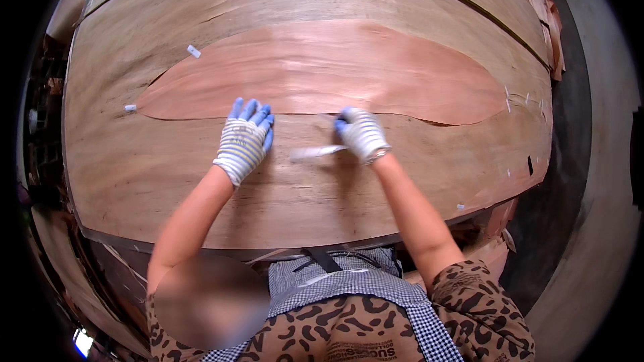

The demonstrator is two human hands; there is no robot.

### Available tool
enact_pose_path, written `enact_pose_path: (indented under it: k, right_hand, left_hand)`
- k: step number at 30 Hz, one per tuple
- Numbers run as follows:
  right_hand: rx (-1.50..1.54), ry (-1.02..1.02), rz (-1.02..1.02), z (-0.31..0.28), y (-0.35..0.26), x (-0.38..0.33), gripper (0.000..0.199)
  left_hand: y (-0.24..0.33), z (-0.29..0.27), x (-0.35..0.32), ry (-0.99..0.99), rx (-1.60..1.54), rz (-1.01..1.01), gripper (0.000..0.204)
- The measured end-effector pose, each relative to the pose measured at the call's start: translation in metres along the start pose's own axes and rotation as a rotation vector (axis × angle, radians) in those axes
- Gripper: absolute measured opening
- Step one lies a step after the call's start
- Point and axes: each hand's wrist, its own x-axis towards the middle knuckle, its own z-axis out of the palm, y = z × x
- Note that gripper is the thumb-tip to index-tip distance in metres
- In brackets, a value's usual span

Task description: The person prepares wood veneer by using a utility knife to trim excess material, applying tape to secure pieces together, and using a tape measure to check dimensions.

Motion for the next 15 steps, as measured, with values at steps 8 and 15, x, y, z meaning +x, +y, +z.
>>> enact_pose_path:
  k: [8,15]
  right_hand:
    - [0.050,-0.070,0.050,-0.033,0.091,-0.028,0.019]
    - [0.902,0.124,0.518,-0.110,0.222,-0.063,0.018]
  left_hand:
    - [0.138,0.045,0.083,0.206,-0.156,0.143,0.042]
    - [0.272,0.023,0.182,0.186,-0.252,0.185,0.038]
